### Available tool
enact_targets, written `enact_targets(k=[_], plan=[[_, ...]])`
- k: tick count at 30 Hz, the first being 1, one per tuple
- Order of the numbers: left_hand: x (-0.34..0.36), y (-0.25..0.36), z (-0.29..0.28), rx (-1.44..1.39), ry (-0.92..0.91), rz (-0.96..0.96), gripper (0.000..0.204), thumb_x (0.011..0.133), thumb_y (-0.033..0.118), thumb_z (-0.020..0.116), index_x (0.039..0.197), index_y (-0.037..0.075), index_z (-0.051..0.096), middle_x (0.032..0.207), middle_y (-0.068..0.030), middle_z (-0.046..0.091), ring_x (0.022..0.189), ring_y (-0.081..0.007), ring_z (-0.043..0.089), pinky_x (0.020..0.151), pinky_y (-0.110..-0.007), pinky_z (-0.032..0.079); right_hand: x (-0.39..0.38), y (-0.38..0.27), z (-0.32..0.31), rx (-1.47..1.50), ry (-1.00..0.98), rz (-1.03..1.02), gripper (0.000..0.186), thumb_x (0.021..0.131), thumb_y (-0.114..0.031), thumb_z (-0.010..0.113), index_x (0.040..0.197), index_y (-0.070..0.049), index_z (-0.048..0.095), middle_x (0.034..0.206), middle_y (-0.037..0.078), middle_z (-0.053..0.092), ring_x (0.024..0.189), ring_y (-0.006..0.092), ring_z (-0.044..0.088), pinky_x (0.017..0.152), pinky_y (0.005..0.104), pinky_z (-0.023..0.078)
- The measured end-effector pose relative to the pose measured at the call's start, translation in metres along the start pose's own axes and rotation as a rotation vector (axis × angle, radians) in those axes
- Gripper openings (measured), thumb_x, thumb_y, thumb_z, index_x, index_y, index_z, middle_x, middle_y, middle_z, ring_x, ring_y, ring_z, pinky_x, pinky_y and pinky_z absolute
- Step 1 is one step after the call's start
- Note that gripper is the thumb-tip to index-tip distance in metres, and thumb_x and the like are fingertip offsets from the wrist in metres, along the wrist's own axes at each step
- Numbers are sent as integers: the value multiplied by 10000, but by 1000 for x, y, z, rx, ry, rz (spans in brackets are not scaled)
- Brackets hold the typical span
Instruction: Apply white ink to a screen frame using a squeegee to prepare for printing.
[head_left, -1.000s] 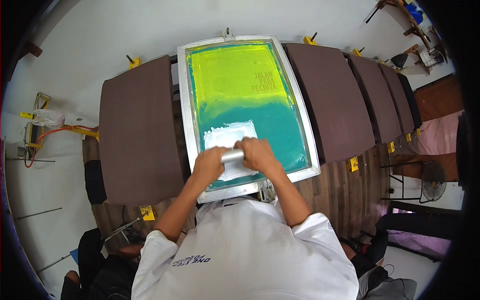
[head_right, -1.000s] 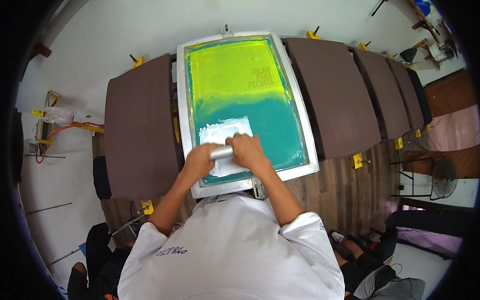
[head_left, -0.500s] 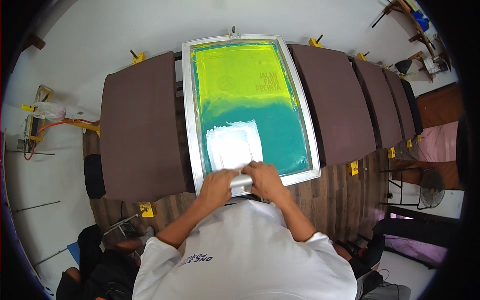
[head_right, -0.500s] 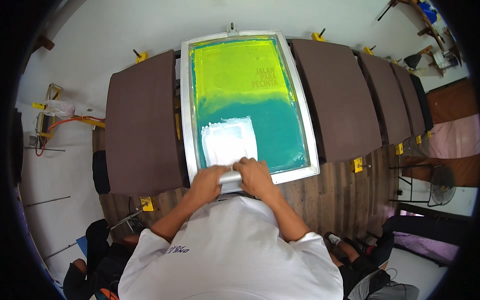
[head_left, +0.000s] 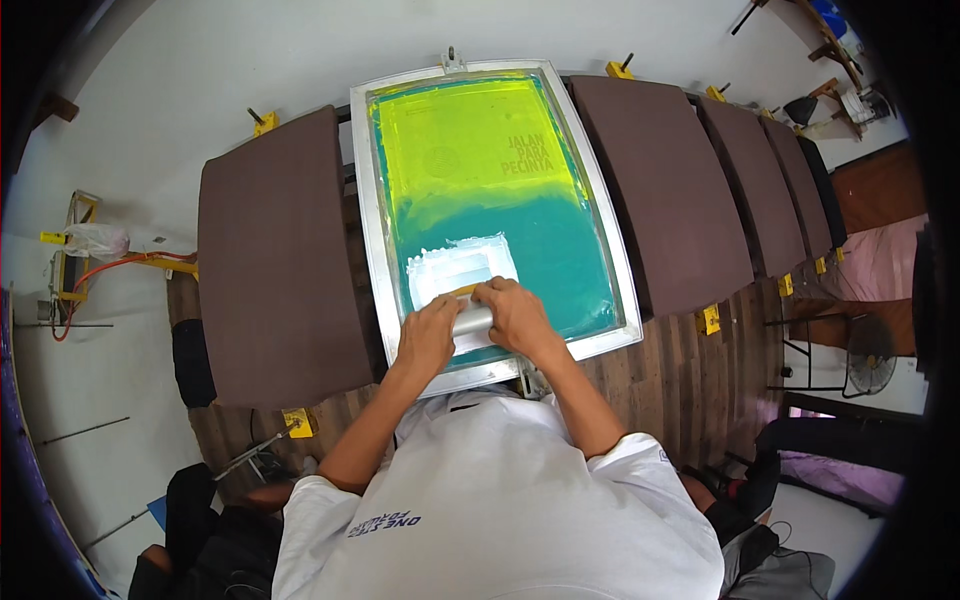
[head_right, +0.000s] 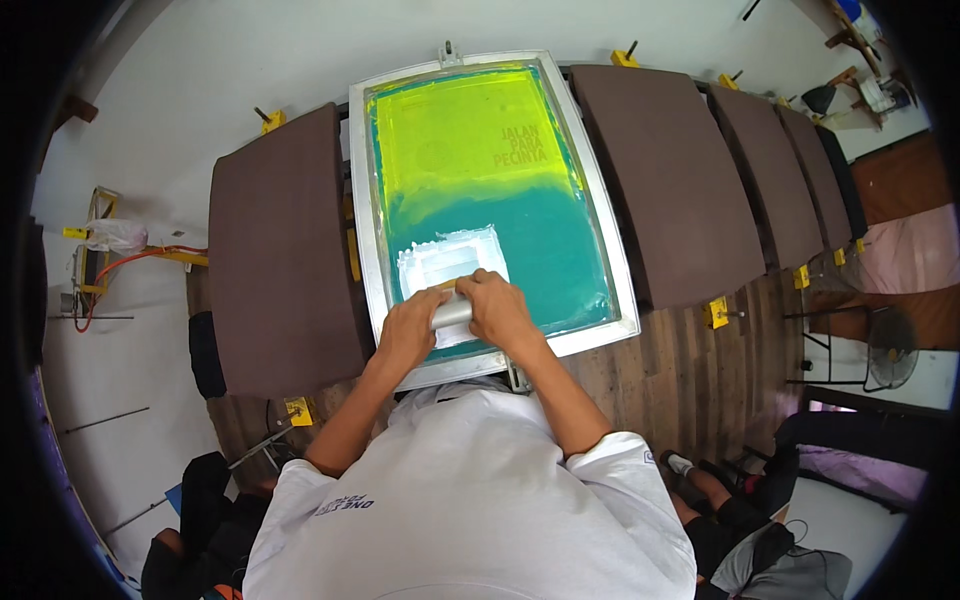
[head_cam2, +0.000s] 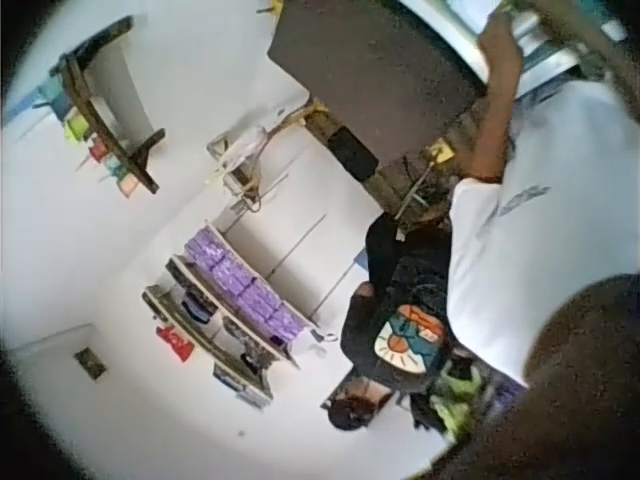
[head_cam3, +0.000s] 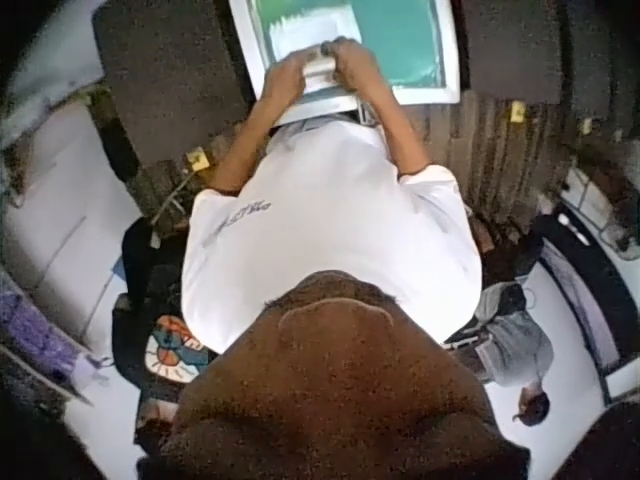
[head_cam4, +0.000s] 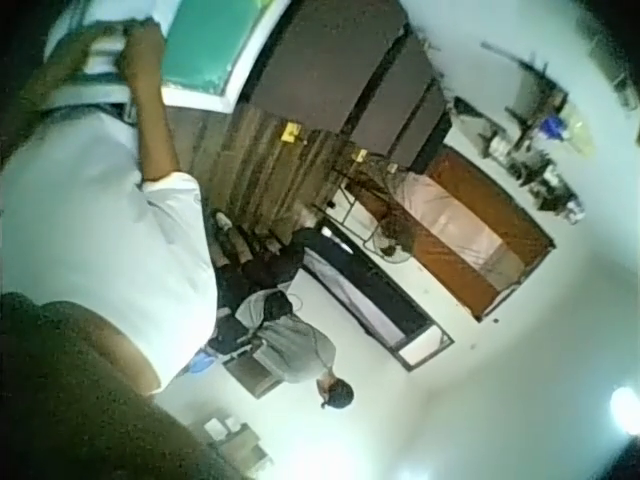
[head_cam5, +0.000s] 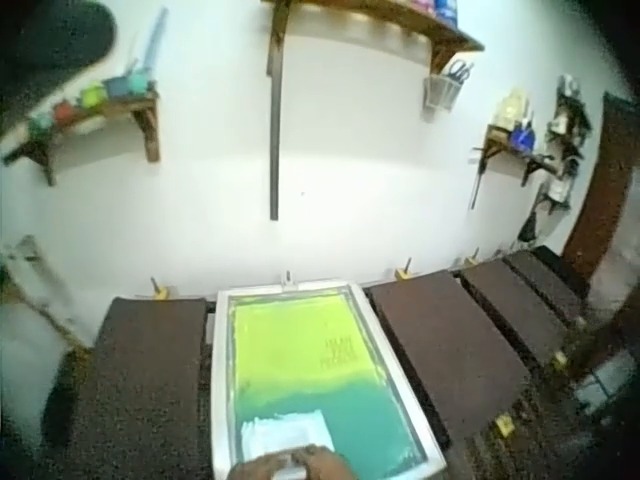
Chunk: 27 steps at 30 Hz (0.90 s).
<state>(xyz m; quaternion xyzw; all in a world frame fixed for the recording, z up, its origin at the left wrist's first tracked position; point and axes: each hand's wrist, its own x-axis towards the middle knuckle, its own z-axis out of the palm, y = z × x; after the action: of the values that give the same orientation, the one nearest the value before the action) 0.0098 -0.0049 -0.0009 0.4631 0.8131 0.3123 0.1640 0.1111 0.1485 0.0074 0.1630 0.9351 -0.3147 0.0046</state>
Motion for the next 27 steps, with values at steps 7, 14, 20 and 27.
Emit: enact_targets(k=[7, 14, 20, 27], plan=[[-47, 16, 15, 25, -112, -34, 514, 730, -135, 583, 1221, 14, 619, 1208, -177, 638, 965, -401, 639, 820, -464, 511, -52, -10, 8, 28, -24, 51, 432, 637, 41, 693, 1055, -59, 651, 1099, 133, 644, 1064, 368, 613, 865, 443, 536], [-67, 18, 24, 2, -121, -48, 565, 718, -135, 595, 1256, 36, 616, 1296, -191, 610, 1093, -392, 619, 907, -464, 491, -71, -16, 12, -8, -54, 110, 452, 639, 40, 693, 1077, -71, 665, 1109, 129, 651, 1068, 364, 619, 865, 448, 538], [-43, 31, -8, -119, -234, -147, 465, 719, -95, 606, 1153, 51, 691, 1130, -208, 681, 1025, -396, 646, 893, -463, 502, -54, -17, -8, -38, -132, 57, 438, 639, 34, 685, 1063, -79, 685, 1087, 134, 676, 1007, 366, 640, 822, 458, 535], [10, -3, -14, -56, 15, -33, 403, 728, -103, 588, 1090, 28, 705, 1069, -212, 690, 968, -394, 662, 871, -474, 524, 14, -11, -23, -132, -88, -17, 405, 670, 29, 663, 1050, -109, 693, 1018, 127, 681, 940, 362, 657, 799, 462, 533]])
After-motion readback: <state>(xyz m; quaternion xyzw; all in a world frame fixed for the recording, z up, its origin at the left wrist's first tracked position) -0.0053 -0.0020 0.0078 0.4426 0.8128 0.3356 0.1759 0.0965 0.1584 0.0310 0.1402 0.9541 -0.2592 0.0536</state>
